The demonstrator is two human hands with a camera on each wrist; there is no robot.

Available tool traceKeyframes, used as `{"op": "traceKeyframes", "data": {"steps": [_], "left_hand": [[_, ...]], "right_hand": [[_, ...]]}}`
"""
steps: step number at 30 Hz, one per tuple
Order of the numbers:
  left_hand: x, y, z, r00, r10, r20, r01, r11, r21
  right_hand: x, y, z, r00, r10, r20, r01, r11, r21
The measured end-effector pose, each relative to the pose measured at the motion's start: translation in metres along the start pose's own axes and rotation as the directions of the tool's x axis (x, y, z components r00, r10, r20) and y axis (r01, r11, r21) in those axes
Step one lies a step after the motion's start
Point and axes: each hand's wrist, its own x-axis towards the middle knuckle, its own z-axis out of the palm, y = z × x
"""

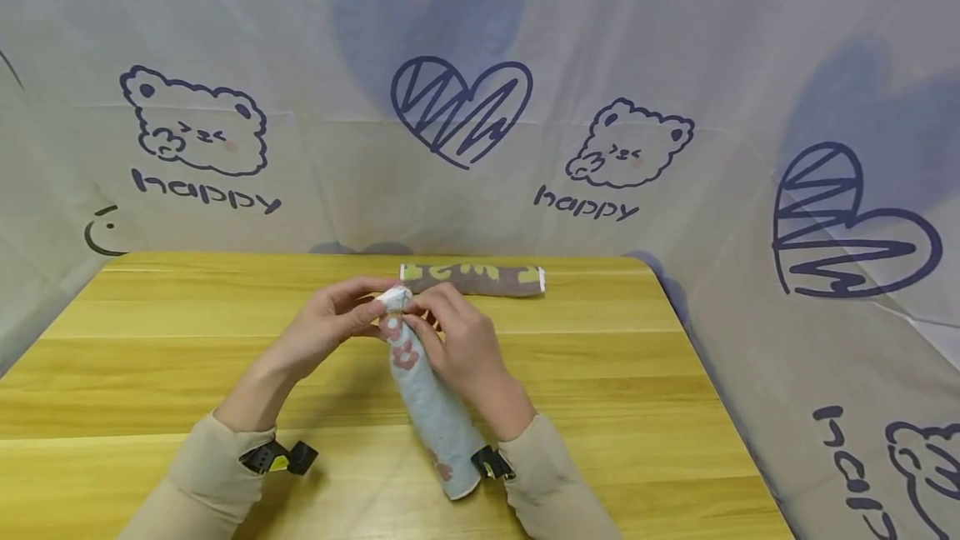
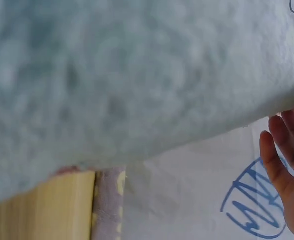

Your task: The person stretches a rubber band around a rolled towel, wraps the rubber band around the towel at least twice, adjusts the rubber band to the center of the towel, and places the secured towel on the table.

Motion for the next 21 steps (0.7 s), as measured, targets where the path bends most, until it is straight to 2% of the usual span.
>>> {"op": "traceKeyframes", "data": {"steps": [3, 6, 8, 11, 16, 21], "left_hand": [[0.0, 0.001, 0.0, 0.998, 0.032, 0.046, -0.032, 0.999, 0.012], [0.0, 0.001, 0.002, 0.995, 0.052, 0.082, -0.053, 0.999, 0.006], [-0.001, 0.002, 0.003, 0.993, 0.055, 0.1, -0.056, 0.998, 0.005], [-0.001, 0.003, 0.004, 0.993, 0.047, 0.105, -0.048, 0.999, 0.013], [-0.003, 0.007, 0.007, 0.999, 0.002, 0.039, -0.005, 0.997, 0.078], [-0.002, 0.009, 0.014, 0.997, -0.055, -0.059, 0.061, 0.991, 0.116]], "right_hand": [[0.002, -0.002, -0.004, 0.997, -0.07, 0.007, 0.071, 0.994, -0.087], [0.004, -0.003, -0.008, 0.992, -0.119, 0.052, 0.125, 0.981, -0.149], [0.005, -0.003, -0.009, 0.987, -0.127, 0.096, 0.139, 0.981, -0.134], [0.006, -0.002, -0.008, 0.983, -0.119, 0.141, 0.127, 0.991, -0.049], [0.003, 0.0, -0.002, 0.98, -0.099, 0.17, 0.081, 0.991, 0.11], [0.001, 0.004, -0.002, 0.982, -0.096, 0.164, 0.073, 0.988, 0.138]]}}
